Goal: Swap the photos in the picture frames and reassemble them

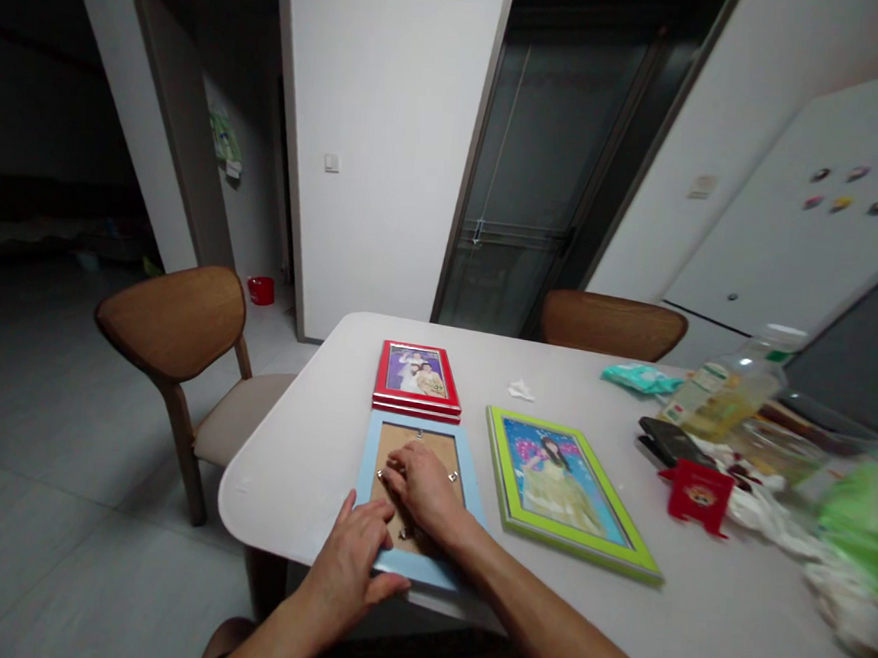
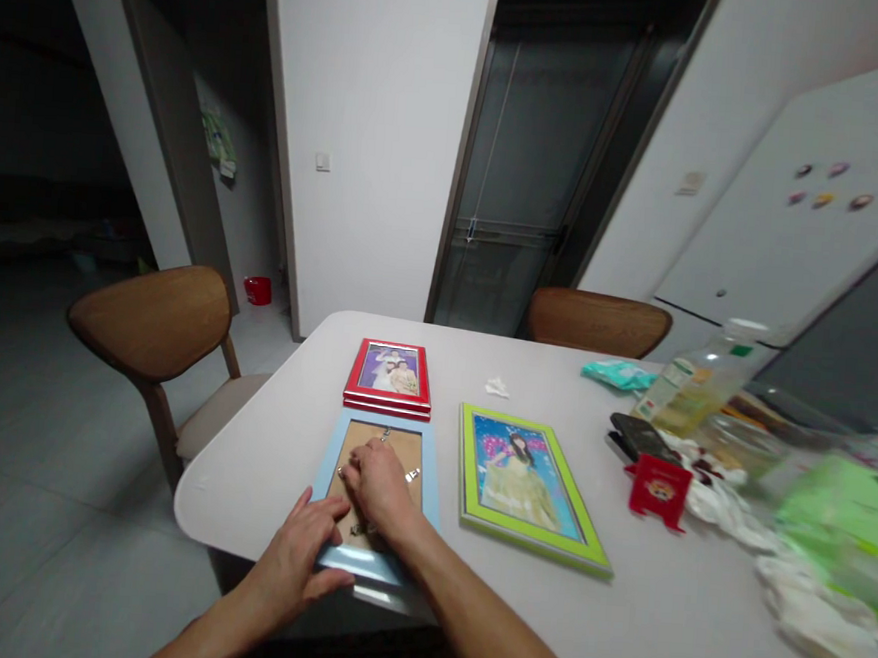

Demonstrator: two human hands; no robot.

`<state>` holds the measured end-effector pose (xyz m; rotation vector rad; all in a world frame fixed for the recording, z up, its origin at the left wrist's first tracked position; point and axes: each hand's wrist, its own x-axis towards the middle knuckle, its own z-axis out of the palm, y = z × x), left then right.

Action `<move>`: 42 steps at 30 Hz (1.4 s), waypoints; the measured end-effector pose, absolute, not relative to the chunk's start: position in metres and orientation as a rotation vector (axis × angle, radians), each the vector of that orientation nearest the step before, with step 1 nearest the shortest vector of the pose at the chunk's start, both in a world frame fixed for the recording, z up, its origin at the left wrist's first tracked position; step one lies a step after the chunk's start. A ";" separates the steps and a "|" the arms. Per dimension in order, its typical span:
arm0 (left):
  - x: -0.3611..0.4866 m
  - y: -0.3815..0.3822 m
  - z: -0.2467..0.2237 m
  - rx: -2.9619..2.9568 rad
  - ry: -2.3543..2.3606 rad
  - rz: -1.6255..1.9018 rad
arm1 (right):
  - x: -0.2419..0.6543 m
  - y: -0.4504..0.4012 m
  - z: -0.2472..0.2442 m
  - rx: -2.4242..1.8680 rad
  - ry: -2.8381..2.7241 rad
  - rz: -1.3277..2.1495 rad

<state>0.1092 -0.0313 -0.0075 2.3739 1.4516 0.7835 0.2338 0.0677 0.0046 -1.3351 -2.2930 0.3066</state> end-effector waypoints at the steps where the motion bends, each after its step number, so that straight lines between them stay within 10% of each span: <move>1: 0.109 -0.031 -0.008 2.376 1.449 0.776 | 0.239 0.074 0.004 -1.376 -2.256 0.271; 42: 0.111 -0.016 -0.005 2.173 1.444 0.807 | 0.282 0.042 0.015 -1.587 -2.263 0.364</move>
